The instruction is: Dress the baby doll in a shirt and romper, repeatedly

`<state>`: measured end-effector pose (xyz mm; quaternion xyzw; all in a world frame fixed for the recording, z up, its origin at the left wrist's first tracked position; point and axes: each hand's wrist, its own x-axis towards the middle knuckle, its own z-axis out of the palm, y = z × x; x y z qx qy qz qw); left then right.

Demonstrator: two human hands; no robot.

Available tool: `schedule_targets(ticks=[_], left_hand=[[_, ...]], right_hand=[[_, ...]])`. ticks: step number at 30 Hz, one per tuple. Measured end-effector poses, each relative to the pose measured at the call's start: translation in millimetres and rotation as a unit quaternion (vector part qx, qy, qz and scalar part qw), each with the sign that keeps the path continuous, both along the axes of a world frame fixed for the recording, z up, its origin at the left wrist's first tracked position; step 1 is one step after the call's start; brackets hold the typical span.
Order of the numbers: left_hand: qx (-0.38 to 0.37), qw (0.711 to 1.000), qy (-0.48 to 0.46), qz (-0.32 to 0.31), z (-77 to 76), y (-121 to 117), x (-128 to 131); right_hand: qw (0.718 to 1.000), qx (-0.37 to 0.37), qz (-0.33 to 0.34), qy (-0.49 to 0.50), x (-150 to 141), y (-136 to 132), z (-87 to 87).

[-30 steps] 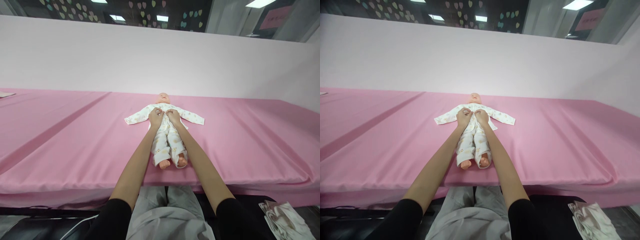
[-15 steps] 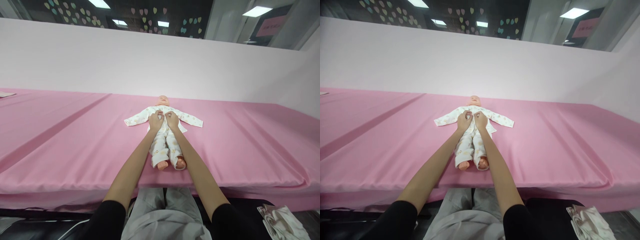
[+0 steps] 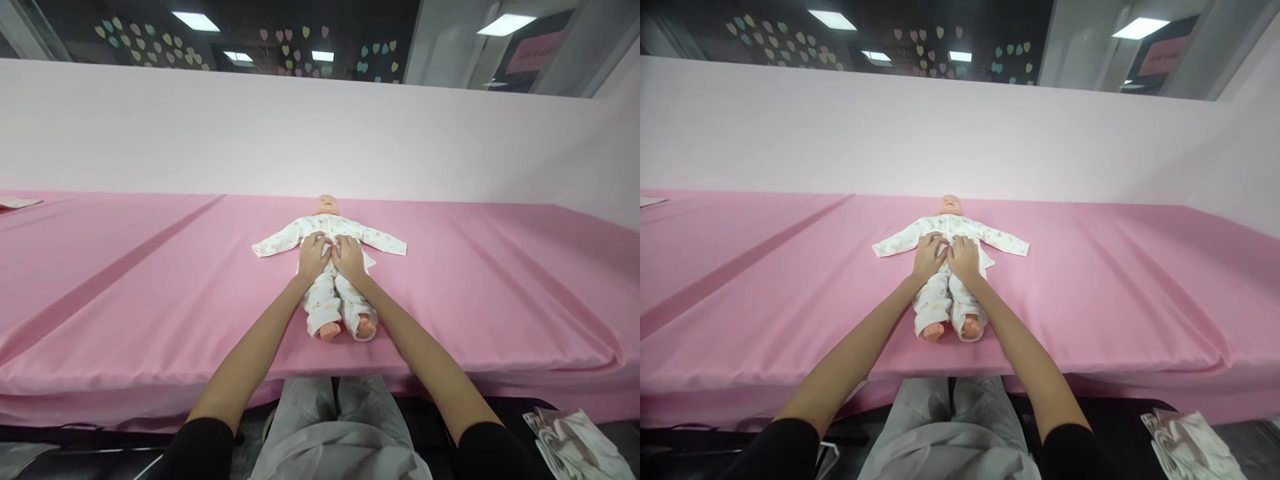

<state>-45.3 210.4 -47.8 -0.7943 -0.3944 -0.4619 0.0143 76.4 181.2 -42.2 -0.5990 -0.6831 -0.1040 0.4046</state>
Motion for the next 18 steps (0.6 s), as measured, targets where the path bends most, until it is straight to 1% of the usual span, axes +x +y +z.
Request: schedule_targets(ticks=[3, 6, 10, 14, 16, 18], left_hand=[[-0.011, 1.0, 0.007, 0.008, 3.4, -2.3, 0.4], [-0.023, 1.0, 0.006, 0.016, 5.7, -3.3, 0.4], [-0.016, 1.0, 0.003, 0.014, 5.6, -1.6, 0.3], [0.004, 0.998, 0.065, 0.02, 8.4, -1.9, 1.6], [0.009, 0.995, 0.101, 0.026, 11.2, -3.8, 2.7], [0.009, 0.993, 0.116, 0.024, 13.3, -5.7, 3.4]], right_hand=[[1.0, 0.006, 0.016, 0.005, 0.5, -4.7, -0.4], [1.0, 0.006, 0.011, 0.005, 1.1, -3.9, 0.3], [0.999, -0.009, 0.004, 0.042, 4.6, -1.2, 0.3], [0.996, -0.029, 0.012, 0.084, 6.8, -1.1, 0.4], [0.996, -0.025, 0.012, 0.087, 5.8, -2.3, 1.3], [0.997, -0.015, 0.008, 0.079, 4.5, -3.9, 2.7]])
